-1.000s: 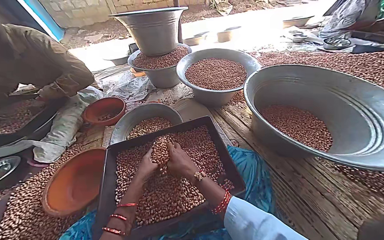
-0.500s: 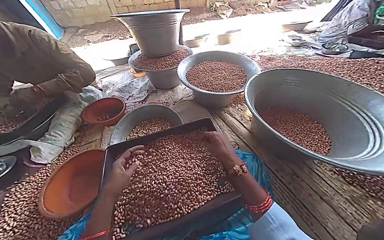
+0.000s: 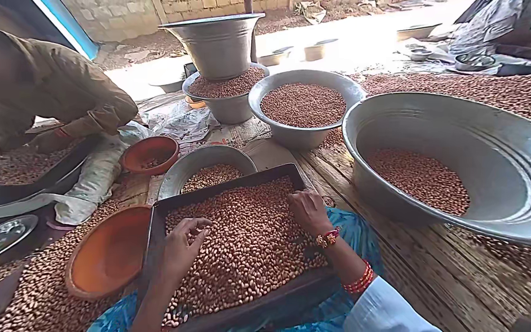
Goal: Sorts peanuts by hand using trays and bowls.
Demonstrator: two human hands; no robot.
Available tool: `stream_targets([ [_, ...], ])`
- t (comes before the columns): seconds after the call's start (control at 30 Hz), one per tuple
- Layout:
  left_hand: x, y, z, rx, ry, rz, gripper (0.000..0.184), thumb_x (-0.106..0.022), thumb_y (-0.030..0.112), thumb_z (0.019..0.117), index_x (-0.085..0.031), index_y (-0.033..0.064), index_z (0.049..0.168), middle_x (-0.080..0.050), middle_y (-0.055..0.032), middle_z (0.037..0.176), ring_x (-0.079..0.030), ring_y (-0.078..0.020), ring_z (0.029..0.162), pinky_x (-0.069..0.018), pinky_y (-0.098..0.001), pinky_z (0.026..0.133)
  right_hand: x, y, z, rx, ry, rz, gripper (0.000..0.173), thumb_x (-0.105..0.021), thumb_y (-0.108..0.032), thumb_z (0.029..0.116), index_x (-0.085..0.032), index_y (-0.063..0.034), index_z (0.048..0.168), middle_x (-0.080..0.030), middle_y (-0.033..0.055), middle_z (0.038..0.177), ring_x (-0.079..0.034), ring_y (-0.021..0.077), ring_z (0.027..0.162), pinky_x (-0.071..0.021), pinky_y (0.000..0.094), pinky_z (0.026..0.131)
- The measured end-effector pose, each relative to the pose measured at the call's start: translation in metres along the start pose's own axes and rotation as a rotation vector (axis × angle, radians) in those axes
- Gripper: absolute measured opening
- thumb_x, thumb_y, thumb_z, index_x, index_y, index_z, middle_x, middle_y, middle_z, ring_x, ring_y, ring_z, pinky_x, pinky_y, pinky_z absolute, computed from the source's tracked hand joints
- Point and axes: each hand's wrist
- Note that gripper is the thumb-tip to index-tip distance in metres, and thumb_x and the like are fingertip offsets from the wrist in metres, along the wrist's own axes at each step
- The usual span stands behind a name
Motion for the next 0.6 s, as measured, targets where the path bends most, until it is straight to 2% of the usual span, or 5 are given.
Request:
stream_targets([
  [0.23,-0.037,0.024,0.010,-0.009,-0.109,0.315,0.016,-0.076,0.018,0.0921,-0.080,0.0148,0.107,-0.071,-0.0179,0.112,-0.065,-0.0426,0.110,-0.0537,-0.0577,0.087,-0.005,-0.002,0.002,-0.014,-0.003,-0.035,0.030,-0.045,-0.008,0.1038,-0.069,0.0034,0.118,-0.069,0.0244,0.118,-0.064,0.0415,0.117,-0.0499,0.0541,0.096],
  [0.33,-0.035,0.018,0.013,0.008,-0.109,0.215,0.013,-0.076,0.014,0.0912,-0.080,0.0082,0.103,-0.072,-0.0189,0.109,-0.066,-0.0413,0.108,-0.0526,-0.0580,0.089,0.007,-0.006,-0.003,-0.007,-0.090,0.008,0.030,-0.049,-0.016,0.1023,-0.069,0.0021,0.115,-0.069,0.0228,0.119,-0.064,0.0400,0.118,-0.0476,0.0566,0.096],
  [0.43,-0.003,-0.008,0.007,-0.066,-0.314,-0.352,0.007,-0.072,0.016,0.0918,-0.078,0.0121,0.094,-0.074,0.0009,0.096,-0.070,-0.0096,0.087,-0.0588,-0.0283,0.079,0.023,-0.012,-0.021,0.290,-0.283,0.371,0.027,-0.061,-0.025,0.1018,-0.073,-0.0033,0.113,-0.073,0.0168,0.106,-0.069,0.0324,0.099,-0.0519,0.0545,0.086],
  [0.5,0.014,-0.028,0.002,-0.141,-0.503,-0.822,0.015,-0.073,0.034,0.0940,-0.081,0.0220,0.095,-0.078,0.0095,0.093,-0.072,-0.0011,0.083,-0.0603,-0.0195,0.079,0.019,-0.018,-0.030,0.658,-0.430,0.769,0.023,-0.063,-0.018,0.1015,-0.071,-0.0002,0.114,-0.073,0.0068,0.098,-0.066,0.0107,0.082,-0.0552,0.0327,0.077],
  [0.6,0.026,-0.025,0.000,-0.009,-0.238,-0.618,0.010,-0.070,0.014,0.0889,-0.076,0.0137,0.096,-0.076,0.0069,0.087,-0.069,-0.0010,0.073,-0.0583,-0.0188,0.070,0.021,-0.030,-0.034,0.668,-0.353,0.777,0.022,-0.064,-0.018,0.1013,-0.072,-0.0020,0.114,-0.073,0.0067,0.093,-0.066,0.0119,0.079,-0.0537,0.0352,0.077],
])
Point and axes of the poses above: each hand's wrist, its own z-axis towards the middle knuckle, its own x-axis out of the back of the hand, y = z × x
